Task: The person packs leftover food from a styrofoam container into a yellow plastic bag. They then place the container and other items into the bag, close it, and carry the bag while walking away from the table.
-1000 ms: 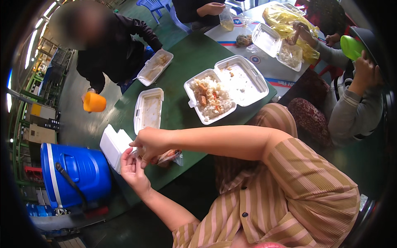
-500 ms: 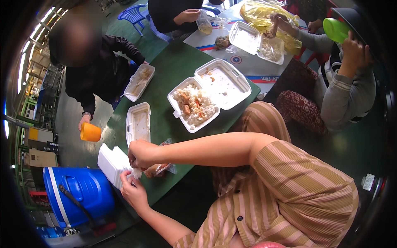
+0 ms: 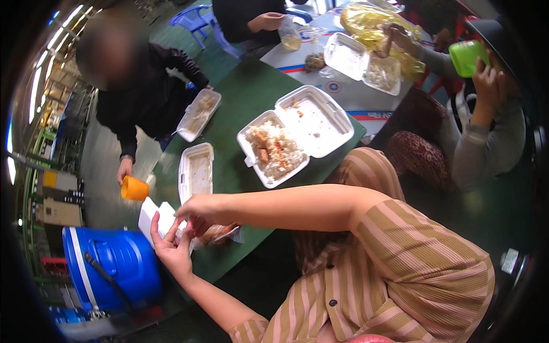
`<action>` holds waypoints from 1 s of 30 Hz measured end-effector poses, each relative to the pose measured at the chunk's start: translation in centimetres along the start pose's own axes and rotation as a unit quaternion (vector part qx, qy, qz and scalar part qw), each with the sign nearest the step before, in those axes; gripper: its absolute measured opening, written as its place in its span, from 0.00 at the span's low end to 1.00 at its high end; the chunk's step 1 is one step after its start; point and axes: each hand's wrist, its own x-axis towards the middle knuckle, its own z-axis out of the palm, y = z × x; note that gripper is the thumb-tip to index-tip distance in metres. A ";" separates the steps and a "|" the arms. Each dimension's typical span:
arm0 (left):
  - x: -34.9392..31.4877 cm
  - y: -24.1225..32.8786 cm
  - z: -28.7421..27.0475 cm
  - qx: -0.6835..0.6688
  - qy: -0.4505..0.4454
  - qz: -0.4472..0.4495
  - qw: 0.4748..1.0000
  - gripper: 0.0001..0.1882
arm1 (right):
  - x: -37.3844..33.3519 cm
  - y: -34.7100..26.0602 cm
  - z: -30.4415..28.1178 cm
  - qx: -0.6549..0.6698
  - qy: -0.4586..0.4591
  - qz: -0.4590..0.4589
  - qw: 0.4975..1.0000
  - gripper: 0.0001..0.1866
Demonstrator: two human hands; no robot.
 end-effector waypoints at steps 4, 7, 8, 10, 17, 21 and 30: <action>0.6 -0.7 -1.1 0.059 -0.002 0.000 0.998 0.21 | -1.5 -1.9 -0.4 -0.047 0.006 0.017 0.999 0.29; 2.3 -4.0 -1.7 0.119 0.069 0.026 0.990 0.10 | -2.8 -3.2 -1.4 -0.234 0.091 -0.097 0.963 0.31; 2.8 -5.2 -2.7 0.153 0.087 0.041 0.984 0.08 | -3.4 -4.1 -2.0 -0.225 0.105 -0.115 0.962 0.28; 3.1 -3.8 -1.5 0.408 0.108 -0.033 0.906 0.02 | -4.1 -6.7 -4.6 -0.172 0.184 -0.089 0.964 0.24; 4.2 -2.0 -2.3 0.471 -0.007 -0.062 0.880 0.07 | 0.8 -12.5 -14.9 0.099 0.345 -0.072 0.931 0.31; 3.8 -2.0 -4.8 0.321 -0.072 -0.144 0.933 0.08 | 6.0 -12.4 -18.4 0.065 0.387 -0.065 0.917 0.34; 4.7 3.7 -1.8 0.347 0.045 -0.017 0.937 0.07 | 11.0 -11.9 -22.3 0.061 0.442 -0.120 0.887 0.15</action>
